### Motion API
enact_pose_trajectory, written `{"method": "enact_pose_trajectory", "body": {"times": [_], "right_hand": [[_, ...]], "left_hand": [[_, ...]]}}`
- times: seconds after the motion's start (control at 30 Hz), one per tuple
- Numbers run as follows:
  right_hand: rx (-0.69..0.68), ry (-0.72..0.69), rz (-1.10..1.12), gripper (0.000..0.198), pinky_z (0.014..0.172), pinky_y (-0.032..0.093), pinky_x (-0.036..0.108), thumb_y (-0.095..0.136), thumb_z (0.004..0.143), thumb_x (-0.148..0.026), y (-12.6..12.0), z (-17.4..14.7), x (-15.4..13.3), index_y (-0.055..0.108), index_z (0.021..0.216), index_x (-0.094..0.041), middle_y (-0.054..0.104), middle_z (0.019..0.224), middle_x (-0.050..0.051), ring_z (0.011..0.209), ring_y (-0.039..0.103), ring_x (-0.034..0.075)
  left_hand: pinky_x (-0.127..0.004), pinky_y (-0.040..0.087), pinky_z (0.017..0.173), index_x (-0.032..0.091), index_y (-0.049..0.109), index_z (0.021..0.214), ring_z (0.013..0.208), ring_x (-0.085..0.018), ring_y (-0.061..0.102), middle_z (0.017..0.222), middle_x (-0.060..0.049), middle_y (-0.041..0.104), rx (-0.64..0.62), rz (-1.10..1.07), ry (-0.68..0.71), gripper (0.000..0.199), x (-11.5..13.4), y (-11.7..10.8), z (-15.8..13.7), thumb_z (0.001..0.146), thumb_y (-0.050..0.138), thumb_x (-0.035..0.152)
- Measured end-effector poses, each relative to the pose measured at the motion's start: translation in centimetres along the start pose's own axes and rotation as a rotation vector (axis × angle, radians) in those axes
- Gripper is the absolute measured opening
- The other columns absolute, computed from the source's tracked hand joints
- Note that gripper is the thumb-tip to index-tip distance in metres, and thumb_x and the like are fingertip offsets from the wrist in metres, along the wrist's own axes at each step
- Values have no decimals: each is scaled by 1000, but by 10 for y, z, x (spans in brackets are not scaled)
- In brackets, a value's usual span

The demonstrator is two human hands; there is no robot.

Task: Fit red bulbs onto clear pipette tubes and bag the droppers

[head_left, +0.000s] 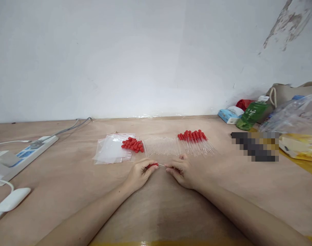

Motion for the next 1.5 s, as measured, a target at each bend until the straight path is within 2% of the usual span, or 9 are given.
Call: {"method": "enact_pose_trajectory", "body": {"times": [0.27,0.57,0.77,0.93,1.03,1.13,1.23,1.37,1.5], "right_hand": [[-70,-65,-185,22,70,25,30,42,86,-22,-7,3,-3,64,85,-21,64,74,1,61,52,10],[-108,-63,-192,26,65,25,29,38,87,-21,0,3,-12,63,82,-19,62,67,1,56,48,10],[-133,-35,-182,28,66,26,29,36,88,-22,5,3,-9,62,81,-19,62,67,1,57,49,11],[-129,-8,-206,25,71,28,30,38,87,-22,3,6,-13,62,81,-19,64,76,3,70,54,13],[-129,116,-180,21,70,31,29,43,84,-24,-2,6,-5,62,76,-20,65,74,2,70,56,14],[-41,427,-70,21,59,33,25,45,81,-28,-13,6,24,64,75,-21,64,66,0,60,56,13],[116,724,-113,28,52,30,24,46,78,-37,-31,8,61,61,62,-19,60,57,1,54,53,15],[187,826,-383,32,63,31,31,47,75,-39,-46,21,91,57,51,-20,59,54,2,56,52,18],[157,858,-543,33,70,29,38,45,75,-38,-39,28,102,58,51,-19,59,54,5,57,52,20]], "left_hand": [[-25,43,63,17,61,87,69,-13,55,79,-4,62,-127,72,92,18,7,4,-3,86,47,27],[-24,42,63,17,58,87,69,-13,53,77,-4,59,-182,114,164,19,12,8,-7,88,42,27],[-25,43,66,17,58,90,72,-14,54,80,-5,59,-239,152,200,20,7,10,-3,88,41,26],[-28,45,73,19,58,99,82,-15,56,90,-6,60,-177,135,196,19,-1,2,4,87,44,26],[-33,44,81,22,52,112,93,-19,53,102,-7,56,-59,188,152,29,-4,-6,6,83,51,26],[-34,43,83,22,47,117,96,-20,51,107,-8,52,0,231,112,38,-6,-9,7,80,54,24],[-32,45,78,22,50,112,90,-18,51,105,-7,51,-45,233,99,32,-7,-6,7,81,52,21],[-29,46,72,22,55,103,84,-17,52,101,-6,51,-79,231,99,22,-6,-4,7,81,50,20],[-27,46,68,21,56,98,82,-16,53,99,-6,52,-87,229,104,18,-6,-5,7,81,50,20]]}}
Point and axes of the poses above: each hand's wrist, its own z-axis towards the middle knuckle, its own y-axis out of the palm, x = y × z, the point moved 4 cm from there along z, towards the middle knuckle
